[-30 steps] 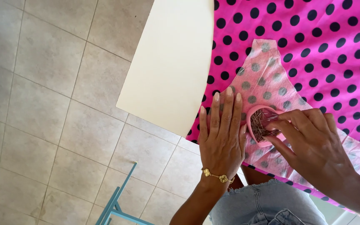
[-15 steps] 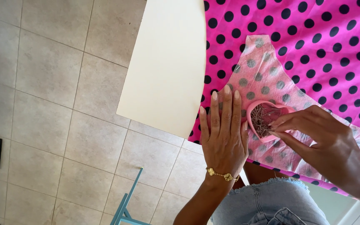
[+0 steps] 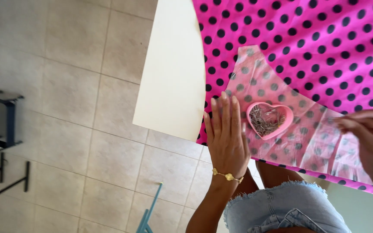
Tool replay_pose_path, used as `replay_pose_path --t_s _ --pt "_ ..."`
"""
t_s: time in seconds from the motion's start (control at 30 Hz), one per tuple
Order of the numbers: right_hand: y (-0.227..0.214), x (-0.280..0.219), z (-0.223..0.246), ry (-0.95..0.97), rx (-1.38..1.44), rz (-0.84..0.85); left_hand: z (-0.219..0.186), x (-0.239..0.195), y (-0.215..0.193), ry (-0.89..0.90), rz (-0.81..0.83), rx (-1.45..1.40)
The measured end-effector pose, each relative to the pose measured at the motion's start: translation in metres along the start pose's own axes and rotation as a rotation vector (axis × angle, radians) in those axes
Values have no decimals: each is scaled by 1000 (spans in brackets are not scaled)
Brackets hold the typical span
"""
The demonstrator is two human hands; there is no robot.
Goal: The person pins a pink fabric pattern piece onto a larger piece of polka dot fabric by hand using pins taken from a heart-shaped container.
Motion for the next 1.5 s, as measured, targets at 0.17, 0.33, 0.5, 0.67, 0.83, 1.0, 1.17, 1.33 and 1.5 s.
replay_pose_path --t_s 0.17,0.33,0.5,0.67,0.83,1.0,1.17,1.33,1.5 --pt "-84 -24 -120 44 -1 -177 23 45 -6 182 -53 -111" --pt "-77 -48 -123 18 -50 -369 53 112 43 429 80 175" --pt "-77 -63 -138 91 22 -391 47 120 30 433 132 338" --pt "-73 -72 -150 99 159 -413 47 120 33 436 192 367" --pt "-79 -90 -175 289 47 -529 44 121 27 429 165 277" --pt "-62 -76 -145 278 118 -488 52 121 4 619 210 30" --pt "60 -10 56 -120 -217 -448 61 138 -5 1012 381 -183" --pt "102 16 42 -131 -192 -476 74 152 6 1372 557 62" --pt "104 7 49 -183 -312 -601 83 162 3 1455 604 92"
Point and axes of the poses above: each hand's wrist, its own x-axis towards the middle knuckle, its own y-axis out of the palm, z = x × y, the point moved 3 cm from there along x, towards the middle knuckle, and after that the axes turned 13 degrees about y, right-handed, at the moved point
